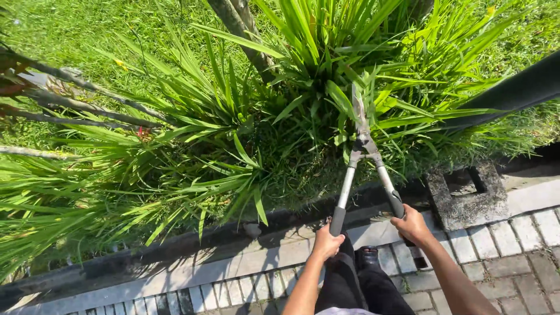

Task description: Trimming long green leaves along a walkway using garden shears

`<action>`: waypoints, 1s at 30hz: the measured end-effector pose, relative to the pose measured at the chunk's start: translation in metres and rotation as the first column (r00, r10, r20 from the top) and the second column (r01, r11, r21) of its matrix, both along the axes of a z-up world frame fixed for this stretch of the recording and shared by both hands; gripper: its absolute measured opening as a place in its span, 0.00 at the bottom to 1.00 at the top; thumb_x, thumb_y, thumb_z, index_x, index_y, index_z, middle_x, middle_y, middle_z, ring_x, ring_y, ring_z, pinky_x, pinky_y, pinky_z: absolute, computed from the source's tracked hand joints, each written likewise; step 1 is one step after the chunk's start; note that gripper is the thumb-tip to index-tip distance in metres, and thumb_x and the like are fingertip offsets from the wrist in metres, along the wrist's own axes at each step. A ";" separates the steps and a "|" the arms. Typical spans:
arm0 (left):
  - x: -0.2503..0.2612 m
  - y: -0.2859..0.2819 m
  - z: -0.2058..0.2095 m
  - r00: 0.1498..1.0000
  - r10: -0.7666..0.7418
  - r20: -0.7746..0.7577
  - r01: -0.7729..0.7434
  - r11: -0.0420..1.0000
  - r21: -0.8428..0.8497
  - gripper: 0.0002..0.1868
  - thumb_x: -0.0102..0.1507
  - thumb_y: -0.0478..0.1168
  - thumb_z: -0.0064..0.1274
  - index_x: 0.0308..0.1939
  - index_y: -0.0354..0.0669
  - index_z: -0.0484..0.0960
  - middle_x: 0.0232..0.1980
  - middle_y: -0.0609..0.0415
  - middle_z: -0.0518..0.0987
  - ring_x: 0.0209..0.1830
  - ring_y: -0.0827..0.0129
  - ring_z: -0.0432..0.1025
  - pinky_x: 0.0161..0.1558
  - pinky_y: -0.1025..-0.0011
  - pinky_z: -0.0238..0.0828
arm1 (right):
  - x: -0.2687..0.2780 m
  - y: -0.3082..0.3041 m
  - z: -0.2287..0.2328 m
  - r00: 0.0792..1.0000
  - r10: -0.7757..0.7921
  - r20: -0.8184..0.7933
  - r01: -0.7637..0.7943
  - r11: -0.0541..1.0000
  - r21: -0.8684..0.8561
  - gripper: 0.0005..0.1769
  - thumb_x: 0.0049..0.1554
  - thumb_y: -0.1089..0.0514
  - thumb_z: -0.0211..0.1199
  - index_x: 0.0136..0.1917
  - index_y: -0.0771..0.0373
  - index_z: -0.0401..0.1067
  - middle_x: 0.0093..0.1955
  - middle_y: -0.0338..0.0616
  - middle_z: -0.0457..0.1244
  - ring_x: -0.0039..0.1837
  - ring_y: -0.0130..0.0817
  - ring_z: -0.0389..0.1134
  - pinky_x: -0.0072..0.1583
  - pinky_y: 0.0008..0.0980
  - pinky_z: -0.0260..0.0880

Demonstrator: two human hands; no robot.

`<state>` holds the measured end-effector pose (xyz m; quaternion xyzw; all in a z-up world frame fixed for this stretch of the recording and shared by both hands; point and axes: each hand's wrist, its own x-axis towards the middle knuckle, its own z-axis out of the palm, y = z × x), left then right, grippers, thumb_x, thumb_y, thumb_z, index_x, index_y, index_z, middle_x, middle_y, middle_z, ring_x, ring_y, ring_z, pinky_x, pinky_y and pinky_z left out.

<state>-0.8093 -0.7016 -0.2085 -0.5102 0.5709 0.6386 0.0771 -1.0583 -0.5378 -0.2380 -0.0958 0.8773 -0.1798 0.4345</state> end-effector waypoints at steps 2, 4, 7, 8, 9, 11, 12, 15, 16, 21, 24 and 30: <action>0.040 -0.053 -0.001 0.988 -0.142 0.064 0.149 0.983 -0.111 0.12 0.53 0.43 0.59 0.38 0.44 0.82 0.23 0.49 0.77 0.22 0.61 0.75 0.23 0.67 0.69 | -0.022 0.049 -0.016 0.998 0.054 -0.021 -0.054 0.999 0.004 0.30 0.42 0.48 0.72 0.59 0.56 0.78 0.41 0.60 0.75 0.56 0.58 0.75 0.55 0.52 0.74; 0.067 -0.098 0.007 0.953 -0.274 0.130 0.297 0.932 -0.209 0.16 0.53 0.45 0.61 0.42 0.44 0.84 0.32 0.43 0.82 0.34 0.53 0.80 0.33 0.62 0.71 | -0.035 0.090 -0.006 0.993 0.109 -0.050 -0.108 0.994 0.016 0.34 0.42 0.48 0.73 0.62 0.57 0.78 0.46 0.65 0.76 0.58 0.64 0.74 0.57 0.53 0.75; 0.089 -0.135 0.043 0.816 -0.495 0.299 0.563 0.796 -0.222 0.26 0.52 0.42 0.53 0.55 0.52 0.84 0.40 0.52 0.86 0.33 0.65 0.79 0.36 0.65 0.71 | -0.017 0.135 0.036 0.995 0.101 0.023 -0.102 0.994 0.024 0.13 0.44 0.59 0.69 0.45 0.57 0.77 0.24 0.45 0.62 0.27 0.34 0.59 0.33 0.37 0.57; 0.087 -0.136 0.065 0.778 -0.523 0.348 0.591 0.797 -0.123 0.22 0.54 0.43 0.52 0.52 0.56 0.83 0.35 0.55 0.83 0.23 0.67 0.75 0.25 0.66 0.68 | -0.004 0.147 0.042 0.992 0.063 0.109 -0.071 0.995 0.069 0.18 0.46 0.60 0.70 0.52 0.58 0.77 0.27 0.46 0.66 0.26 0.35 0.63 0.32 0.35 0.61; 0.084 -0.138 0.088 0.737 -0.548 0.395 0.605 0.796 -0.025 0.17 0.56 0.44 0.52 0.49 0.60 0.83 0.30 0.57 0.81 0.13 0.68 0.71 0.15 0.66 0.64 | 0.006 0.155 0.049 0.981 0.025 0.191 -0.047 0.993 0.111 0.23 0.49 0.60 0.70 0.59 0.58 0.76 0.30 0.47 0.70 0.26 0.35 0.66 0.30 0.33 0.65; 0.086 -0.129 0.073 0.718 -0.590 0.368 0.646 0.762 -0.039 0.18 0.55 0.43 0.52 0.49 0.57 0.83 0.33 0.56 0.82 0.23 0.66 0.73 0.24 0.66 0.64 | 0.016 0.165 0.058 0.958 -0.114 0.262 0.090 0.990 0.105 0.24 0.49 0.66 0.70 0.61 0.64 0.75 0.28 0.51 0.66 0.24 0.38 0.63 0.27 0.35 0.61; 0.087 -0.126 0.064 0.698 -0.631 0.340 0.683 0.729 -0.049 0.18 0.55 0.42 0.53 0.49 0.55 0.84 0.36 0.54 0.83 0.32 0.65 0.76 0.34 0.66 0.65 | 0.022 0.169 0.061 0.910 -0.246 0.333 0.221 0.969 0.111 0.26 0.50 0.72 0.69 0.63 0.70 0.75 0.26 0.55 0.62 0.22 0.42 0.60 0.25 0.37 0.57; 0.070 -0.115 0.049 0.657 -0.661 0.361 0.725 0.686 -0.062 0.15 0.53 0.44 0.52 0.43 0.55 0.83 0.35 0.49 0.82 0.35 0.55 0.77 0.36 0.59 0.67 | 0.008 0.182 0.043 0.954 -0.121 0.275 0.070 0.979 0.189 0.43 0.48 0.61 0.72 0.76 0.60 0.65 0.26 0.52 0.68 0.22 0.39 0.65 0.27 0.35 0.63; 0.060 -0.115 0.045 0.653 -0.665 0.363 0.728 0.683 -0.058 0.15 0.53 0.44 0.52 0.43 0.55 0.83 0.35 0.49 0.82 0.35 0.55 0.77 0.36 0.59 0.67 | -0.005 0.182 0.040 0.952 -0.125 0.279 0.073 0.979 0.191 0.43 0.48 0.61 0.72 0.76 0.60 0.65 0.26 0.52 0.68 0.22 0.39 0.65 0.27 0.35 0.63; -0.001 -0.119 0.049 0.628 -0.644 0.437 0.722 0.692 -0.017 0.22 0.54 0.47 0.50 0.52 0.58 0.82 0.43 0.46 0.82 0.42 0.47 0.78 0.40 0.54 0.71 | -0.086 0.161 0.021 0.947 -0.057 0.317 0.059 0.998 0.004 0.38 0.49 0.67 0.69 0.72 0.70 0.66 0.32 0.52 0.68 0.27 0.37 0.61 0.28 0.31 0.60; -0.042 -0.116 0.058 0.729 -0.538 0.422 0.606 0.795 -0.034 0.26 0.55 0.46 0.53 0.58 0.54 0.81 0.42 0.53 0.84 0.39 0.60 0.78 0.39 0.59 0.71 | -0.136 0.120 0.030 0.963 0.048 0.265 -0.045 0.999 -0.019 0.15 0.50 0.61 0.68 0.52 0.64 0.77 0.30 0.45 0.62 0.29 0.35 0.60 0.33 0.34 0.58; -0.123 0.015 0.007 0.950 -0.138 0.280 0.194 0.963 -0.185 0.11 0.52 0.46 0.50 0.36 0.46 0.78 0.26 0.52 0.79 0.20 0.60 0.75 0.27 0.62 0.73 | -0.124 0.013 -0.013 0.990 0.139 -0.014 -0.138 0.989 0.059 0.20 0.44 0.52 0.62 0.48 0.65 0.75 0.39 0.54 0.72 0.41 0.49 0.74 0.47 0.44 0.72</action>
